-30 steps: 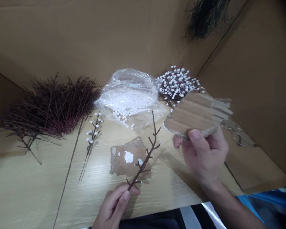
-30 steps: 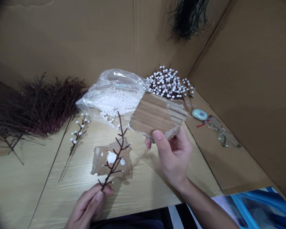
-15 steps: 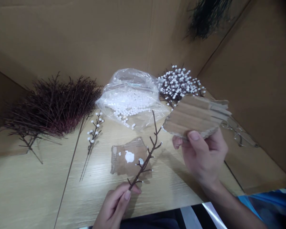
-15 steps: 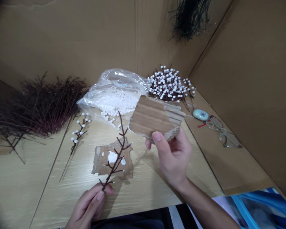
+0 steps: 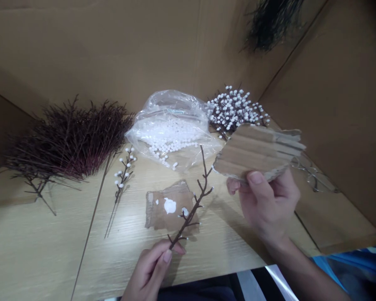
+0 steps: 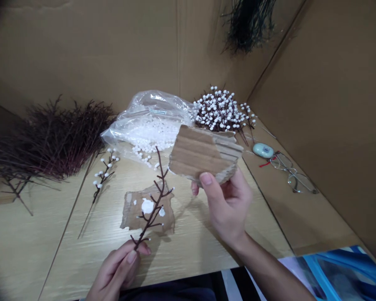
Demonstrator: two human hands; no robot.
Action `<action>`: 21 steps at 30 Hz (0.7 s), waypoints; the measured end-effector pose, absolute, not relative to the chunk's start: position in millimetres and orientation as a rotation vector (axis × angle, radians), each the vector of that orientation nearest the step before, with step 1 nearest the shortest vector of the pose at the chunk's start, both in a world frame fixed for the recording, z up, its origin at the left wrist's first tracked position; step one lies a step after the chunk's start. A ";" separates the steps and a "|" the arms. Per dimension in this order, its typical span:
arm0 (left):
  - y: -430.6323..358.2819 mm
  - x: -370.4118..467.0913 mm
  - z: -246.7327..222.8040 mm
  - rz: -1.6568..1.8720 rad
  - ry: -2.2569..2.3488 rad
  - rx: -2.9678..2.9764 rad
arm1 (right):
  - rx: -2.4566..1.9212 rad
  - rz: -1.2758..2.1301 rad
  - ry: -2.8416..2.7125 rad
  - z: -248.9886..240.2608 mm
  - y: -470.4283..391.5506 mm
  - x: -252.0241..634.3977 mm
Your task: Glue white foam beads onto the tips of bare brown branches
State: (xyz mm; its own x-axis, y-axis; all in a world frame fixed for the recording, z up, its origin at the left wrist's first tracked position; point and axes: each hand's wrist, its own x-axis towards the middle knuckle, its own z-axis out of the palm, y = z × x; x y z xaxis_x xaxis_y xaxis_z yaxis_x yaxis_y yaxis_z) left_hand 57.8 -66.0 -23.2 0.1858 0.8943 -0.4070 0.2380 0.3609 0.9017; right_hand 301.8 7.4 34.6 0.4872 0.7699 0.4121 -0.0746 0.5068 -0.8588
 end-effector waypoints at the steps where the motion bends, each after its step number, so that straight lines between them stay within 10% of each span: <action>1: -66.0 57.7 -23.3 0.639 1.336 1.146 | -0.894 0.607 -0.922 34.6 7.7 302.2; 21: -62.3 56.3 -20.8 0.582 1.365 1.339 | -0.997 0.165 -1.168 33.4 0.4 307.7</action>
State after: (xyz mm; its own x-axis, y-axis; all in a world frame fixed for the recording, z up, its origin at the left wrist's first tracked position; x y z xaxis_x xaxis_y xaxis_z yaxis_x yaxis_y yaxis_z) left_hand 56.3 -62.3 -20.8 0.2203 0.9123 -0.3454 0.3826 0.2449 0.8909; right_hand 307.7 0.4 33.4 0.4319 0.5819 0.6891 0.3685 0.5835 -0.7237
